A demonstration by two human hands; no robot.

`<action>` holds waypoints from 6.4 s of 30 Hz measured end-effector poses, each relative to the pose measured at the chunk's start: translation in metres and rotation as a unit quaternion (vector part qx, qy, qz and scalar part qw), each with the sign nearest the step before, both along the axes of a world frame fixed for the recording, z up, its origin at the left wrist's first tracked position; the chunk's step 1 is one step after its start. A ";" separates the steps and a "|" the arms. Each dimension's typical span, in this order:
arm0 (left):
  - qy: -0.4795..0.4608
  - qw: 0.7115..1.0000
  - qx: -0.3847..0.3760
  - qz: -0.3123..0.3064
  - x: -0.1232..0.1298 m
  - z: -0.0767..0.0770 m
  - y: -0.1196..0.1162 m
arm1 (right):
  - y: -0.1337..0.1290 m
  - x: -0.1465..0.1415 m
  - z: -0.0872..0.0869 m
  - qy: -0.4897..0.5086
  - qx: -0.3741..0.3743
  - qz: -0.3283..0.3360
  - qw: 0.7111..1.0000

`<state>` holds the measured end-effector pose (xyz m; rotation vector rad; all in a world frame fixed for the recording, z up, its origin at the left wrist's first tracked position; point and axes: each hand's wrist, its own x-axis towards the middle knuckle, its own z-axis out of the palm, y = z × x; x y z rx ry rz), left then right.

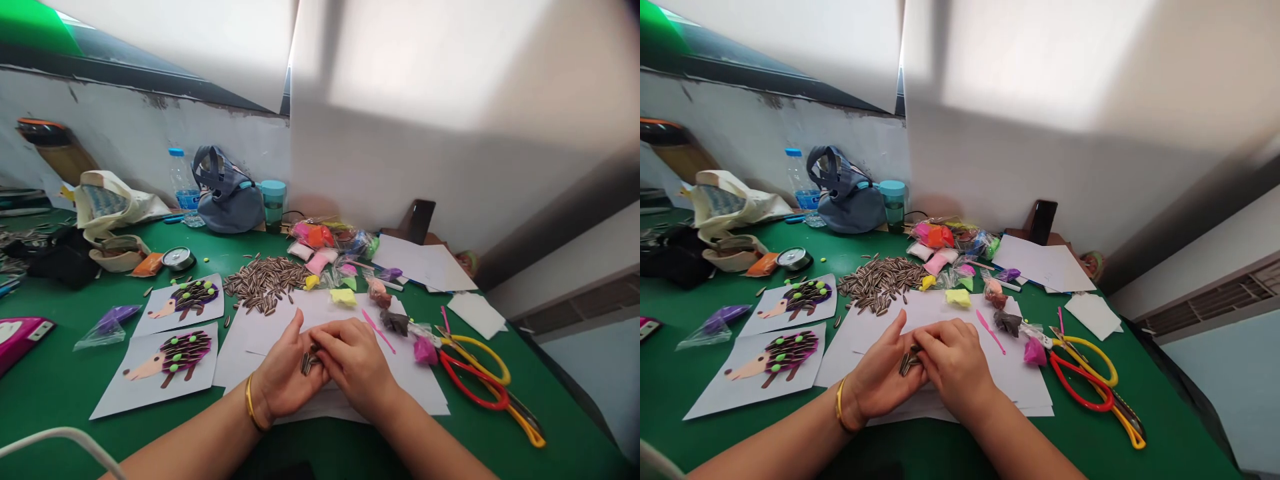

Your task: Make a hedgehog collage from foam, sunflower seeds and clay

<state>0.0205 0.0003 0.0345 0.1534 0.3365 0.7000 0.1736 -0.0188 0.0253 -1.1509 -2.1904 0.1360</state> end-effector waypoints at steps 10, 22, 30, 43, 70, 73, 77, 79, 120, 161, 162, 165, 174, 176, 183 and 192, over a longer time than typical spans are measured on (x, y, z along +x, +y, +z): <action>0.004 1.000 -0.018 0.007 -0.002 -0.001 0.001 | -0.001 0.012 0.001 0.131 -0.026 0.011 0.991; 0.116 0.965 -0.094 0.215 -0.019 -0.013 0.033 | 0.013 0.055 -0.018 -0.031 -0.164 -0.080 0.983; 0.116 0.967 -0.093 0.209 -0.018 -0.013 0.032 | 0.012 0.049 -0.024 -0.073 -0.150 -0.075 0.983; 0.119 0.968 -0.084 0.202 -0.017 -0.011 0.031 | 0.016 0.044 -0.030 -0.126 -0.094 -0.069 0.985; 0.100 0.978 -0.072 0.166 -0.014 -0.008 0.025 | 0.007 0.037 -0.008 -0.010 -0.032 -0.046 0.998; 0.086 0.986 -0.059 0.130 -0.008 -0.005 0.016 | 0.002 0.020 -0.001 0.016 0.007 -0.003 1.000; 0.083 0.993 -0.044 0.065 -0.001 -0.003 0.005 | -0.004 -0.003 -0.001 -0.010 0.034 0.034 0.999; 0.078 0.995 -0.042 0.049 0.000 -0.002 0.002 | -0.005 -0.008 -0.003 -0.017 0.038 0.037 0.998; 0.093 0.979 -0.070 0.167 -0.015 -0.016 0.029 | 0.005 0.050 -0.030 -0.024 -0.136 -0.082 0.987; 0.058 0.997 -0.034 0.040 0.004 -0.009 -0.001 | -0.015 -0.005 0.000 -0.015 0.011 0.049 0.999; 0.054 0.998 -0.031 0.030 0.006 -0.008 -0.004 | -0.016 -0.007 0.001 -0.012 0.006 0.047 0.999; 0.025 0.999 -0.021 0.004 0.010 -0.004 -0.010 | -0.017 -0.007 0.003 0.005 -0.013 0.043 0.999; 0.025 0.999 -0.042 0.009 0.000 -0.005 -0.003 | -0.009 0.032 -0.004 0.149 -0.027 -0.059 0.987; 0.049 0.997 -0.042 0.033 -0.006 -0.008 0.006 | -0.004 0.048 -0.010 0.165 -0.057 -0.119 0.977; 0.092 0.981 -0.070 0.154 -0.019 -0.011 0.030 | 0.010 0.069 -0.018 0.087 -0.228 -0.101 0.965; 0.094 0.980 -0.069 0.159 -0.019 -0.019 0.033 | 0.007 0.065 -0.012 0.008 -0.240 -0.058 0.969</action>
